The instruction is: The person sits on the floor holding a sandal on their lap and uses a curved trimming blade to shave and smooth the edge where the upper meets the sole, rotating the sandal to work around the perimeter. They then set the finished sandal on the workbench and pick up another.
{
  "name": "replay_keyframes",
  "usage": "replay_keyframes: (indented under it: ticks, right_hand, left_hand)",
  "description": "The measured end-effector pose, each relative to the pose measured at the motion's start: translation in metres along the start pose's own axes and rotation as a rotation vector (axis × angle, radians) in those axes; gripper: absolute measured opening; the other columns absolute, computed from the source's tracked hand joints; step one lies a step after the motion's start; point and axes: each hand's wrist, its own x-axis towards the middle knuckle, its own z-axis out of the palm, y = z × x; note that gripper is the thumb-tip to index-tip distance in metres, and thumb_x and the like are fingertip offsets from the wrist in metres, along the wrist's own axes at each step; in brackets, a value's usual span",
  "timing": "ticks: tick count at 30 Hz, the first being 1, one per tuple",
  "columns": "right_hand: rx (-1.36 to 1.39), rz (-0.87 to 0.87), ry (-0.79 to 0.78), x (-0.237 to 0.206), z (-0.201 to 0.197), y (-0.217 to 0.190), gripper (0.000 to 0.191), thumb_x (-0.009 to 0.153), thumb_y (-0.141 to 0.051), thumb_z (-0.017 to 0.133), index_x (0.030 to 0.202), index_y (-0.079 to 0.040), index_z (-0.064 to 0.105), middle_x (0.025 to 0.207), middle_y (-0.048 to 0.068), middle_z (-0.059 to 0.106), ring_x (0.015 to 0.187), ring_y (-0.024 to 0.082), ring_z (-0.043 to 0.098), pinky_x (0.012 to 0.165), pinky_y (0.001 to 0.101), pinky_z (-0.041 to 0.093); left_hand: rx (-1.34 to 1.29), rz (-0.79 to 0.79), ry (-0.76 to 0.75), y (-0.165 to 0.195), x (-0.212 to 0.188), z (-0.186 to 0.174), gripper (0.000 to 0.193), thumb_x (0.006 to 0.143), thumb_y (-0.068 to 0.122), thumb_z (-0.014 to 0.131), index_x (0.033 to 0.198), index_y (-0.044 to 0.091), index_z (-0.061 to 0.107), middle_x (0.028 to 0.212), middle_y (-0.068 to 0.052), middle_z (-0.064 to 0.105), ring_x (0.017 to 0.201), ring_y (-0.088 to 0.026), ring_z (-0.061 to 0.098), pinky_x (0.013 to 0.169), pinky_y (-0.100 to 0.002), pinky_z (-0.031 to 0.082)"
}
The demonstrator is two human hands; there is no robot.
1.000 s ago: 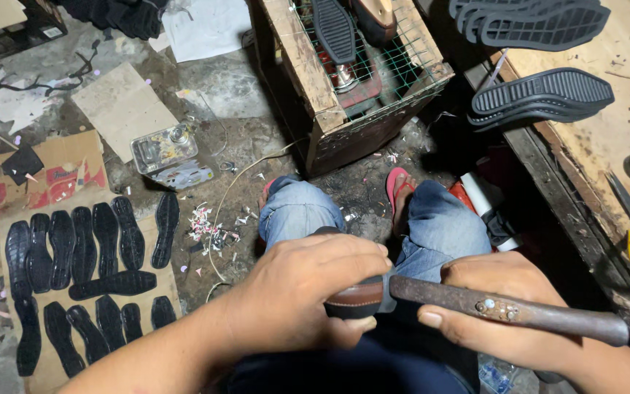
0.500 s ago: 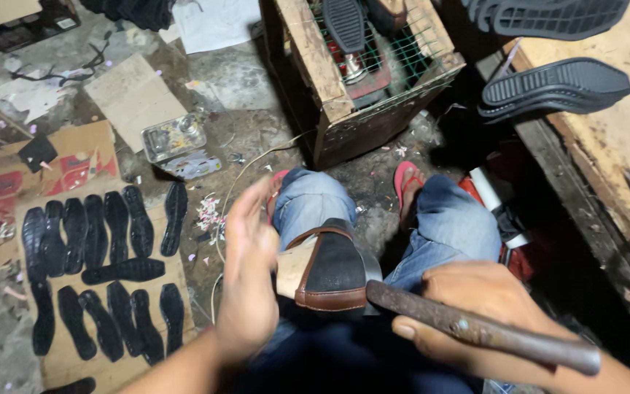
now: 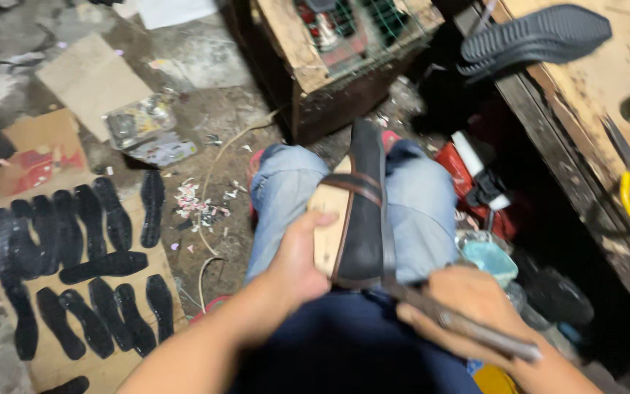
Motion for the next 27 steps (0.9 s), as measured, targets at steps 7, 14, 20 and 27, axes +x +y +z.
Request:
replay_keyframes:
  ticks: [7,14,20,27]
  right_hand:
    - [0.226,0.054,0.518,0.007,0.044,0.014,0.029,0.078,-0.023,0.082,0.064,-0.009,0.061,0.058,0.008,0.054,0.051,0.027,0.055,0.046,0.0398,0.041]
    - [0.140,-0.045,0.588,0.011,0.054,0.018,0.027,0.076,-0.019,0.083,0.066,-0.008,0.060,0.061,0.008,0.054,0.054,0.027,0.056,0.049,0.0389,0.043]
    - [0.132,-0.047,0.573,0.016,0.064,0.028,0.032,0.076,-0.020,0.084,0.062,-0.010,0.057,0.058,0.007,0.051,0.053,0.027,0.055,0.050,0.0396,0.044]
    - [0.110,0.012,0.468,0.024,0.080,0.040,0.034,0.077,-0.025,0.080,0.061,-0.011,0.054,0.057,0.008,0.052,0.054,0.031,0.056,0.052,0.0428,0.046]
  left_hand:
    - [0.120,-0.009,0.057,-0.016,0.074,-0.037,0.042,0.095,0.026,0.062,0.131,0.004,0.061,0.118,-0.013,0.072,0.106,-0.028,0.071,0.096,-0.046,0.057]
    - [0.178,-0.031,0.098,-0.011,0.078,-0.039,0.045,0.094,0.028,0.060,0.132,0.004,0.059,0.119,-0.013,0.071,0.106,-0.028,0.071,0.094,-0.046,0.057]
    - [0.162,0.024,0.140,-0.014,0.086,-0.041,0.045,0.093,0.028,0.060,0.131,0.003,0.060,0.120,-0.013,0.071,0.107,-0.028,0.070,0.095,-0.045,0.056]
    - [0.211,0.078,0.185,-0.016,0.100,-0.042,0.043,0.093,0.023,0.060,0.128,-0.001,0.061,0.116,-0.014,0.072,0.102,-0.027,0.071,0.092,-0.042,0.057]
